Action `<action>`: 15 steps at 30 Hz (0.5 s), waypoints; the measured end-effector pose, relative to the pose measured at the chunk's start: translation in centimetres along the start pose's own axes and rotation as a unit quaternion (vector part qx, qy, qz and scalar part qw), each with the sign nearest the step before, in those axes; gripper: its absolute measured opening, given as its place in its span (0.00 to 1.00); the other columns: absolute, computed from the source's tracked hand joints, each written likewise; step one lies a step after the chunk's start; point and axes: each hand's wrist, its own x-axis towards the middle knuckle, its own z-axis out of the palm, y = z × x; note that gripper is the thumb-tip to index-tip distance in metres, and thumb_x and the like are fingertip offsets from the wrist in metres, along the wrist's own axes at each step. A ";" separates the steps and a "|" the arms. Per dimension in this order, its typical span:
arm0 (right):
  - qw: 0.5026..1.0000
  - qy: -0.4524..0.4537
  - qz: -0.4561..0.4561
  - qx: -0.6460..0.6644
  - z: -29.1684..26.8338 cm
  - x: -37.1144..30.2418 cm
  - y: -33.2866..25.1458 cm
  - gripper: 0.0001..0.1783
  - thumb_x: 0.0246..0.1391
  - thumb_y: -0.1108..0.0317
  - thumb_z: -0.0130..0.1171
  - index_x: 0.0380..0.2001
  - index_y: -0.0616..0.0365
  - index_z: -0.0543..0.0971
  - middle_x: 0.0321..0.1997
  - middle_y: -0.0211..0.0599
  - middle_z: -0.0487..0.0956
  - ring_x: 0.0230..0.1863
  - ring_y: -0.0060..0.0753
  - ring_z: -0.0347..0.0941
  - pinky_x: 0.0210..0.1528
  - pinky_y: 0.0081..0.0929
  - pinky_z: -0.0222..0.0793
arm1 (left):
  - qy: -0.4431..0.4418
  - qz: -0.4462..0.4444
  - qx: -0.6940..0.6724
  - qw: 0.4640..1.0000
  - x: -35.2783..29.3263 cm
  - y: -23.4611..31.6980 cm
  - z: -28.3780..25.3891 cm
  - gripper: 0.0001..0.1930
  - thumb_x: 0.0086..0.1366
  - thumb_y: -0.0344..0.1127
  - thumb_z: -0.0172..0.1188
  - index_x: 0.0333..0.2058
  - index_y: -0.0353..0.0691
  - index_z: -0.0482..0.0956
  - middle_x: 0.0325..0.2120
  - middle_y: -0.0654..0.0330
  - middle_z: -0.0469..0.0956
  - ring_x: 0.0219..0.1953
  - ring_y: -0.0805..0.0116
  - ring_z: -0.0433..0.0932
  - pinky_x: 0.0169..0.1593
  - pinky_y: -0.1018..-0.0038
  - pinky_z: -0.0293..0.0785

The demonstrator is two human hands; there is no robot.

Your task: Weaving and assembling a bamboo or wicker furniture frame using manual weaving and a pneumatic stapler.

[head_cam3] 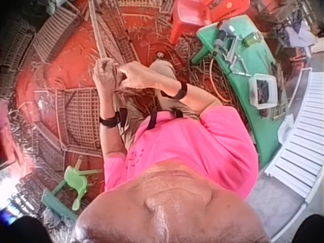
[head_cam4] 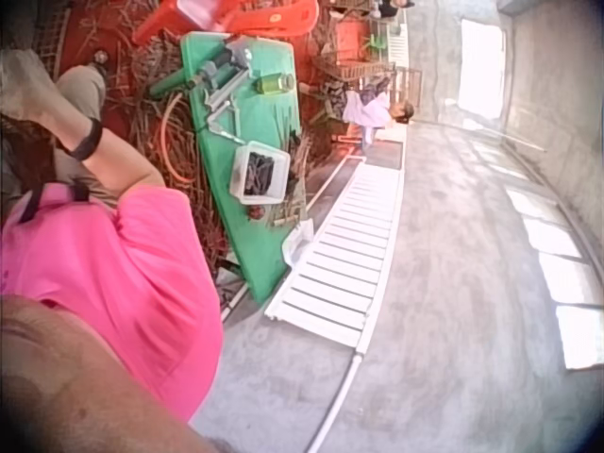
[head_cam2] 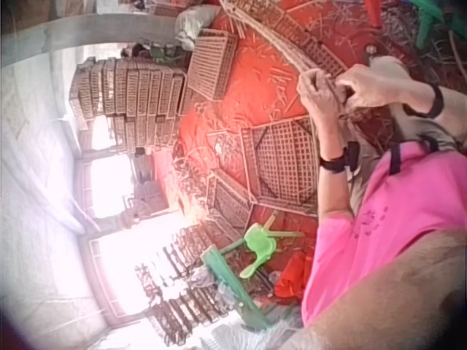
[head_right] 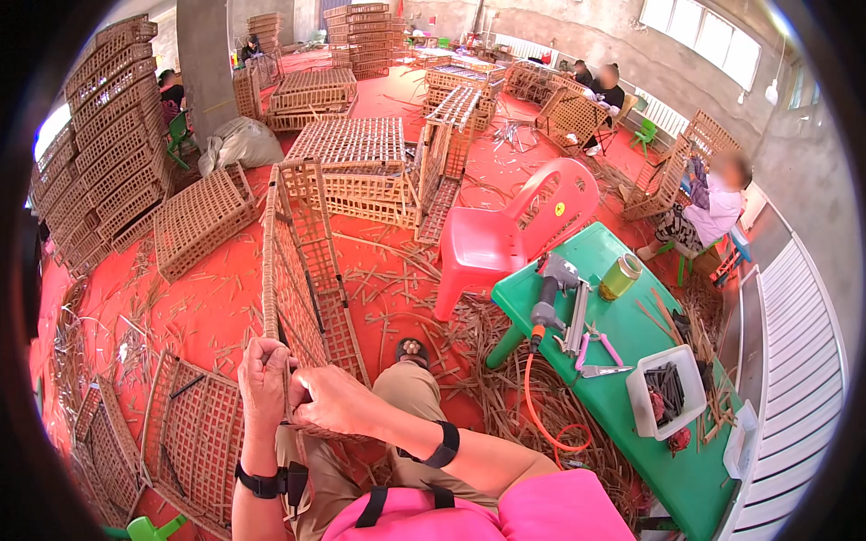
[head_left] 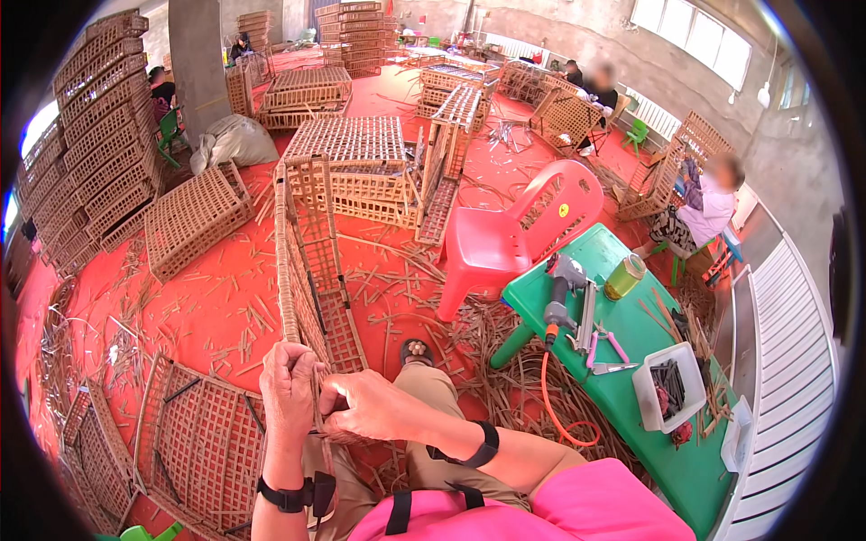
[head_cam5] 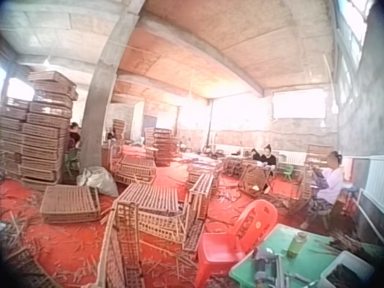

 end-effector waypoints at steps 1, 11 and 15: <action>1.000 0.001 -0.004 0.004 0.0 0.0 0.1 0.13 0.44 0.70 0.67 0.32 0.67 0.78 0.31 0.47 0.82 0.35 0.42 0.80 0.40 0.36 0.73 | 0.001 -0.009 -0.015 1.000 0.0 -0.1 0.0 0.02 0.68 0.26 0.56 0.34 0.35 0.73 0.29 0.59 0.73 0.30 0.71 0.79 0.37 0.73 0.74; 0.999 0.029 -0.023 0.015 0.2 -0.2 -0.2 0.10 0.44 0.69 0.64 0.29 0.65 0.79 0.29 0.48 0.82 0.34 0.48 0.80 0.38 0.39 0.73 | 0.003 -0.006 -0.023 1.000 0.0 -0.4 0.0 0.02 0.68 0.26 0.55 0.35 0.34 0.73 0.29 0.59 0.73 0.29 0.71 0.80 0.36 0.74 0.75; 0.999 0.024 -0.019 0.023 0.1 -0.2 -0.4 0.10 0.44 0.69 0.64 0.29 0.65 0.79 0.29 0.48 0.82 0.34 0.48 0.80 0.38 0.39 0.73 | 0.004 -0.007 -0.029 1.000 0.0 -0.3 0.0 0.02 0.68 0.26 0.55 0.35 0.34 0.73 0.29 0.58 0.73 0.29 0.71 0.80 0.35 0.74 0.75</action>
